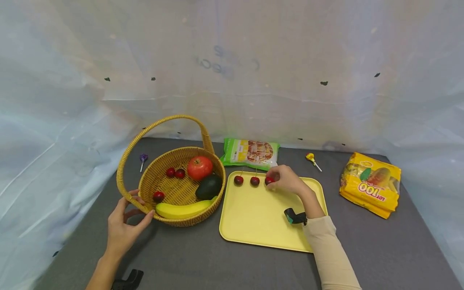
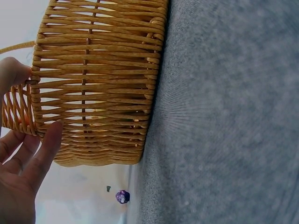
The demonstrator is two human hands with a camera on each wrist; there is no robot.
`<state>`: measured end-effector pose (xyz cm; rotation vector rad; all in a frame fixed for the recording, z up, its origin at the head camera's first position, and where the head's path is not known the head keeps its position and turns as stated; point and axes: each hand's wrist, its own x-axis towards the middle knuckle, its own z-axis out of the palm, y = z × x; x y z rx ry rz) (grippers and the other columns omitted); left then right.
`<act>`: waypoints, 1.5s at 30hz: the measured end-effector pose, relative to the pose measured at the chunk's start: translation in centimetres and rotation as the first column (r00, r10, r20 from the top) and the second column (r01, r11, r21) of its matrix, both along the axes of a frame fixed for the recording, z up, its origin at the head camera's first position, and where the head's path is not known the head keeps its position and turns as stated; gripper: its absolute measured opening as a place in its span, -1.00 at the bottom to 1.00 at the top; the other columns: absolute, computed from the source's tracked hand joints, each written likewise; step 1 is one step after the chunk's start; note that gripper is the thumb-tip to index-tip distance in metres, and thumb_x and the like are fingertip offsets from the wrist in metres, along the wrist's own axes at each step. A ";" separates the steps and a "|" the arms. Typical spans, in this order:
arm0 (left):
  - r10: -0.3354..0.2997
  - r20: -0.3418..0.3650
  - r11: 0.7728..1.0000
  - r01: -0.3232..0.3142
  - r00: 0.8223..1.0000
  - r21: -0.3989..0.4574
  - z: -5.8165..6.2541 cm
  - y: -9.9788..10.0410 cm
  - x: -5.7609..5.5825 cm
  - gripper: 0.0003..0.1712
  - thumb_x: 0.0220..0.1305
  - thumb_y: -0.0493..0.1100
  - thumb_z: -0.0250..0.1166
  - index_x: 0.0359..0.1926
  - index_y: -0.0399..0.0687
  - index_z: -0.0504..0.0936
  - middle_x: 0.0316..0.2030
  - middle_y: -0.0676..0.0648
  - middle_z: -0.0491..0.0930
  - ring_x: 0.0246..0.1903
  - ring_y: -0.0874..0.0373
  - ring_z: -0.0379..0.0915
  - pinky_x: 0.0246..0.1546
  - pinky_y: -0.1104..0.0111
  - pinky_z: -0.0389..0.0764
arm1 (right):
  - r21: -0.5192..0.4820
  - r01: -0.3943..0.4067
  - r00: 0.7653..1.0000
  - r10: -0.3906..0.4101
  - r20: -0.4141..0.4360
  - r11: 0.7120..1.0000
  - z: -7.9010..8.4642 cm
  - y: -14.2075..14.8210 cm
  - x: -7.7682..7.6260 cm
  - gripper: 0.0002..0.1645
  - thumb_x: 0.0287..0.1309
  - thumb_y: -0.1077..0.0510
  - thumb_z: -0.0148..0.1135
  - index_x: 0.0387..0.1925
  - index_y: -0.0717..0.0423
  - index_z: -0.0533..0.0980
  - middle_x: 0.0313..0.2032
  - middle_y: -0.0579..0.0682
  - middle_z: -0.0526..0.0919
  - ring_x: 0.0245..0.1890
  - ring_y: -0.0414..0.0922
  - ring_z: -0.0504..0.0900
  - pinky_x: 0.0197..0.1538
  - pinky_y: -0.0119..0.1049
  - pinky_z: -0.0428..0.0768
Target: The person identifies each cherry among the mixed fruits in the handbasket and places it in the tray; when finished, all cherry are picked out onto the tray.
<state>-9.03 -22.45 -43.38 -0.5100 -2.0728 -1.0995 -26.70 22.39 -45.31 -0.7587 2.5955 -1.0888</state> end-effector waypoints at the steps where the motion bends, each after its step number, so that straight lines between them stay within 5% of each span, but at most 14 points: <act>1: 0.002 0.002 1.000 -0.002 1.000 -0.001 0.0 0.0 0.0 -0.07 -0.40 -0.73 0.43 0.19 -0.56 0.43 -0.21 -0.15 0.54 -0.25 0.04 0.51 -0.32 0.62 0.64 | 0.007 0.002 1.000 -0.002 -0.003 1.000 0.0 0.0 0.0 -0.63 0.05 0.26 0.50 -0.11 0.34 0.62 -0.26 0.12 0.68 -0.37 -0.10 0.55 -0.29 -0.21 0.58; 15: 0.020 0.025 1.000 -0.020 0.999 -0.013 -3.5 -2.1 -1.3 -0.01 -0.42 -0.67 0.52 0.23 -0.50 0.43 -0.20 -0.28 0.53 -0.20 0.09 0.52 -0.33 0.59 0.66 | 0.063 -0.012 1.000 0.013 -0.004 0.998 0.5 0.3 0.4 -0.63 0.05 0.33 0.46 -0.07 0.37 0.62 -0.26 0.13 0.69 -0.38 -0.08 0.63 -0.28 -0.21 0.65; 27: 0.067 0.059 0.998 -0.066 0.996 -0.017 -3.0 -1.8 -0.7 -0.04 -0.37 -0.63 0.54 0.23 -0.45 0.46 -0.22 -0.29 0.55 -0.18 0.19 0.52 -0.39 0.50 0.69 | 0.044 0.006 1.000 -0.006 -0.005 0.999 0.3 0.2 0.4 -0.73 0.08 0.33 0.44 -0.16 0.33 0.62 -0.29 0.10 0.67 -0.39 -0.09 0.63 -0.28 -0.23 0.65; 32: 0.070 0.049 0.997 -0.069 0.996 -0.017 -1.4 -0.7 -0.2 -0.07 -0.38 -0.68 0.49 0.20 -0.49 0.46 -0.26 -0.33 0.54 -0.22 0.14 0.52 -0.40 0.52 0.68 | 0.064 0.023 1.000 -0.022 -0.009 0.998 0.8 0.3 0.5 -0.72 0.10 0.29 0.45 -0.16 0.33 0.60 -0.35 0.05 0.63 -0.39 -0.09 0.58 -0.30 -0.22 0.60; 38: 0.054 0.043 0.998 -0.054 0.998 -0.011 0.1 0.2 0.2 -0.10 -0.37 -0.69 0.47 0.19 -0.52 0.46 -0.28 -0.34 0.53 -0.23 0.15 0.52 -0.39 0.50 0.69 | 0.022 0.062 0.988 -0.058 -0.140 0.998 2.6 -1.2 0.5 -0.69 0.19 0.18 0.40 -0.11 0.32 0.59 -0.36 0.03 0.59 -0.38 -0.08 0.52 -0.30 -0.17 0.55; 45: 0.049 0.038 0.999 -0.048 0.998 -0.008 0.0 0.0 0.1 -0.11 -0.37 -0.69 0.47 0.17 -0.54 0.46 -0.26 -0.24 0.54 -0.24 0.13 0.52 -0.38 0.55 0.67 | -0.151 -0.173 0.978 0.152 -0.140 0.973 6.9 -8.9 -0.1 -0.70 0.26 0.20 0.35 -0.02 0.25 0.59 -0.11 0.13 0.63 -0.18 0.01 0.61 -0.12 -0.10 0.65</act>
